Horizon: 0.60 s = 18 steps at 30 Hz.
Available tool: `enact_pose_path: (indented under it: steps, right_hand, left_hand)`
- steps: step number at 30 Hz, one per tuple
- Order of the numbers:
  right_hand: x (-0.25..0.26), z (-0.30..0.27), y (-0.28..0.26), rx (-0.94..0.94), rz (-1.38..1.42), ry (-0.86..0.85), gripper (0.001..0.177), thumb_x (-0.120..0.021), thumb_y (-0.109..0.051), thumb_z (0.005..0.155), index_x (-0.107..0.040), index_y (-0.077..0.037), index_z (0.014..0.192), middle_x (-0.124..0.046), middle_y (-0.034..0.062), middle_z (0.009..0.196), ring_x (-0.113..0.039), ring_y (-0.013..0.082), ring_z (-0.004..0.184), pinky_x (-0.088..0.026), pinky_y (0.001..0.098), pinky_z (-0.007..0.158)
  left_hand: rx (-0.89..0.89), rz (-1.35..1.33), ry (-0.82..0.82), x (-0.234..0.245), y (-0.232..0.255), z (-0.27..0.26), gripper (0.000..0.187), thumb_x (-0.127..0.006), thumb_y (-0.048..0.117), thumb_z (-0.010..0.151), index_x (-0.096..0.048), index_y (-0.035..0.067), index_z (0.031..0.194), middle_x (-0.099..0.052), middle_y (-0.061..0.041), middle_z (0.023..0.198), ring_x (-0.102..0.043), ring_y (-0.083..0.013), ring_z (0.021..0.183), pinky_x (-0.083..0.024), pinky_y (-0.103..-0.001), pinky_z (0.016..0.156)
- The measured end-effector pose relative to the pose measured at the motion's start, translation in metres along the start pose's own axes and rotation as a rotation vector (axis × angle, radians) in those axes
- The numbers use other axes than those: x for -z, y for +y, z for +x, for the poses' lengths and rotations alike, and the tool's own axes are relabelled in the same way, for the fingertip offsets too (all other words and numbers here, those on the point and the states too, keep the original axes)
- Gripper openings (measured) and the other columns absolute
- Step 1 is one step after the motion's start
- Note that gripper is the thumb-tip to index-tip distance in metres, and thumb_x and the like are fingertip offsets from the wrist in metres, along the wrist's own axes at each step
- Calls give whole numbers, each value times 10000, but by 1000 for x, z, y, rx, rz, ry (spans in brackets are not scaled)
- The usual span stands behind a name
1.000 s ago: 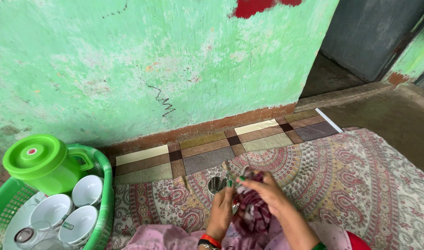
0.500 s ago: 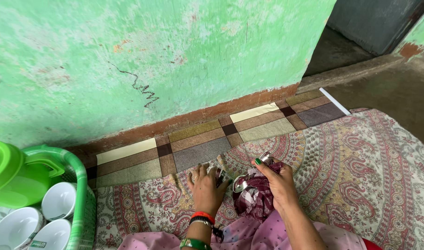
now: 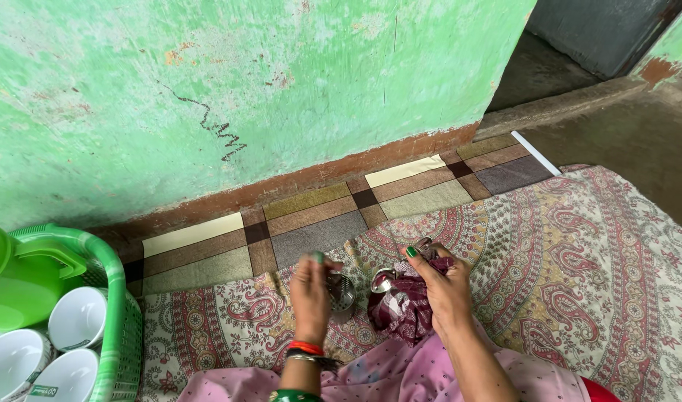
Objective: The person wipes individual forks and spoons with a cloth and then places them into a metal container.
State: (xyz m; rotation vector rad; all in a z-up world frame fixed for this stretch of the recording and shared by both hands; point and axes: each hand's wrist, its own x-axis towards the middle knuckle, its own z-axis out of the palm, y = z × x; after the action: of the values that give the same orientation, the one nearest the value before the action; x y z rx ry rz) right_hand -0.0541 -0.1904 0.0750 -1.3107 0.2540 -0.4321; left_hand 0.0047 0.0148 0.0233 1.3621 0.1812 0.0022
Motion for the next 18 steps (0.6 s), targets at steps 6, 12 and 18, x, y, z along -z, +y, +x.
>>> enact_pose_path:
  steps: [6,12,18]
  right_hand:
    - [-14,-11,8,-29,89,-127,39,-740,-79,875,-754,-44,884,-679,36,940,-733,149,844,-591,361,796]
    - [-35,-22,12,297,-346,-303,105,-746,21,838,-774,-19,931,-656,60,1010,-711,178,937,-560,333,837]
    - [-47,-35,-5,415,-621,-359,200,-743,68,745,-716,10,934,-675,49,965,-707,168,882,-551,302,792]
  left_hand:
    - [-366,65,-86,34,52,15,181,-686,228,1004,-684,103,872,-677,1,770,-532,-74,641,-473,-237,585]
    - [-287,295,-338,24,79,-19,342,-861,109,771,-752,75,1094,-488,42,698,-437,-58,610,-368,-239,521]
    - [-462,470,-527,10,103,-38,141,-858,58,789,-771,37,898,-657,-28,790,-611,-140,664,-490,-324,595]
